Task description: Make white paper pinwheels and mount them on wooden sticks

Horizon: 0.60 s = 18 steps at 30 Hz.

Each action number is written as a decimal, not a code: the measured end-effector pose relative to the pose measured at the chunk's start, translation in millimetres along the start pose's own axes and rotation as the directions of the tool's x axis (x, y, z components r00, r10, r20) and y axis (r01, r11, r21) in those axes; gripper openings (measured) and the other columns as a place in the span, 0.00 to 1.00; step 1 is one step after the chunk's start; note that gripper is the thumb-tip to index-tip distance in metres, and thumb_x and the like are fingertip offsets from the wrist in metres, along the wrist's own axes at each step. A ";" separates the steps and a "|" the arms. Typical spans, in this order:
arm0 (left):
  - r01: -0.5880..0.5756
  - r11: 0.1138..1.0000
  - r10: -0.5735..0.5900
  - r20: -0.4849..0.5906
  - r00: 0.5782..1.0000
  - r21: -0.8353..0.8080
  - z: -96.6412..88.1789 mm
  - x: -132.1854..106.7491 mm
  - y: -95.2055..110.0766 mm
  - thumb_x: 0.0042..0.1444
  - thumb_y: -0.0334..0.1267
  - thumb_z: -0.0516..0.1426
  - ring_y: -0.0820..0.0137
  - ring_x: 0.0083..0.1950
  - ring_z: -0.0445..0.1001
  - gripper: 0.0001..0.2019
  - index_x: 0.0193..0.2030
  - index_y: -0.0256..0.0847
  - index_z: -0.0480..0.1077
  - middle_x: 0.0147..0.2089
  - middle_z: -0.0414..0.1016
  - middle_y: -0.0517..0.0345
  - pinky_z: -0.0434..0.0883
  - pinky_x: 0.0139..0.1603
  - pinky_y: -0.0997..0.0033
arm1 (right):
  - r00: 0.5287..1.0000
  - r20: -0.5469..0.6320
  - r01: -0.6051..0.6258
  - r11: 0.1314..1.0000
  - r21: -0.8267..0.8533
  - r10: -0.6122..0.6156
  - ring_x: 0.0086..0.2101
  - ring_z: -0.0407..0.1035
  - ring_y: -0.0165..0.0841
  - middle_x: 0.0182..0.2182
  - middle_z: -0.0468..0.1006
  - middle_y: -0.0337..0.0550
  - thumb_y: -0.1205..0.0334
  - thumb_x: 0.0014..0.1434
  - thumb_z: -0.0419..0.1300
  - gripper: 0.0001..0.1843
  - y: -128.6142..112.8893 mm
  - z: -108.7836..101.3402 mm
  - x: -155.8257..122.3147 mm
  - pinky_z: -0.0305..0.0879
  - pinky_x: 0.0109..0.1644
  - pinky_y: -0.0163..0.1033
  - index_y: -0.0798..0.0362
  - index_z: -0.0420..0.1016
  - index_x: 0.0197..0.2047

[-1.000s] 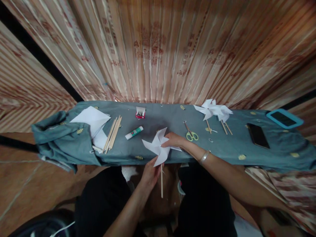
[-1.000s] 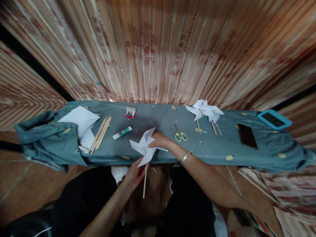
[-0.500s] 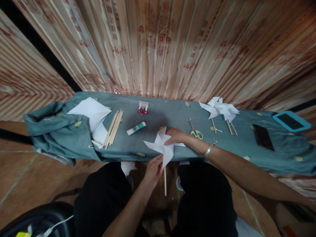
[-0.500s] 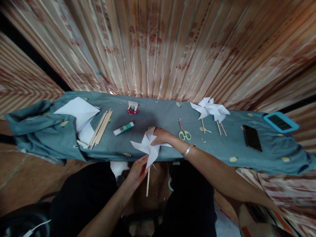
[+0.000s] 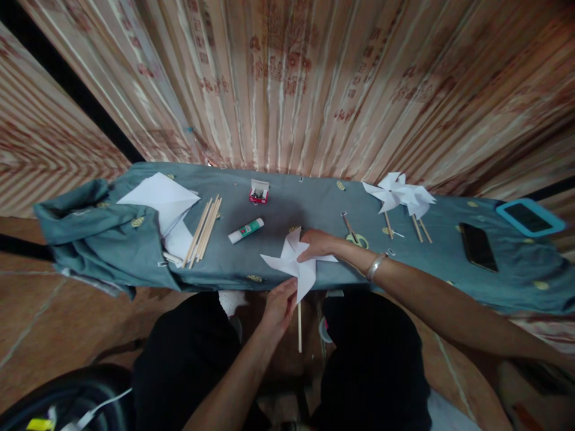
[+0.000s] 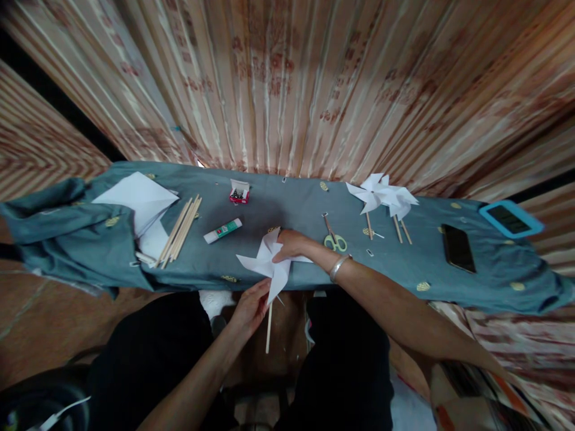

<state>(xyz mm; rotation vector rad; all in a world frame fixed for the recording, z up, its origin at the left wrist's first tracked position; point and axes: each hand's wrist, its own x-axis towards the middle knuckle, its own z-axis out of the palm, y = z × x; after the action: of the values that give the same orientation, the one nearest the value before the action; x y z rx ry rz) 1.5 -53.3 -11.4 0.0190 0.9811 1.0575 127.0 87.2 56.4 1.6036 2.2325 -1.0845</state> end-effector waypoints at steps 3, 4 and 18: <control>0.026 0.999 -0.026 -0.005 1.000 0.035 -1.8 -1.4 -2.6 0.47 0.25 0.63 0.68 0.34 0.79 0.03 0.30 0.34 0.77 0.30 0.80 0.52 0.75 0.42 0.71 | 1.000 0.016 0.011 1.000 0.012 -0.011 0.28 0.69 0.35 0.23 0.76 0.39 0.62 0.40 0.70 0.07 0.4 -2.0 1.1 0.60 0.33 0.36 0.54 0.78 0.23; 0.040 0.998 -0.039 -0.010 0.999 0.047 -2.4 -2.1 -3.5 0.48 0.26 0.63 0.69 0.32 0.78 0.02 0.31 0.33 0.77 0.29 0.80 0.52 0.76 0.40 0.71 | 1.000 0.019 0.016 1.000 0.020 -0.017 0.28 0.68 0.34 0.22 0.76 0.39 0.63 0.40 0.70 0.06 0.6 -2.3 1.8 0.60 0.32 0.35 0.54 0.77 0.22; 0.059 0.998 -0.059 -0.009 0.998 -0.003 0.8 -7.8 3.4 0.49 0.25 0.63 0.79 0.23 0.71 0.02 0.29 0.32 0.76 0.23 0.75 0.57 0.71 0.28 0.82 | 0.996 -0.044 -0.014 0.594 0.805 0.083 0.23 0.68 0.29 0.22 0.77 0.39 0.53 0.33 0.72 0.19 32.4 10.2 -35.4 0.64 0.30 0.35 0.56 0.76 0.26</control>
<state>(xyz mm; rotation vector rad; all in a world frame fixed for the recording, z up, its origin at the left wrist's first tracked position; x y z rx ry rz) -1.4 -56.8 -4.1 -0.0168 0.9825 1.0052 167.0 59.0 53.4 1.9870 1.7623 -2.2811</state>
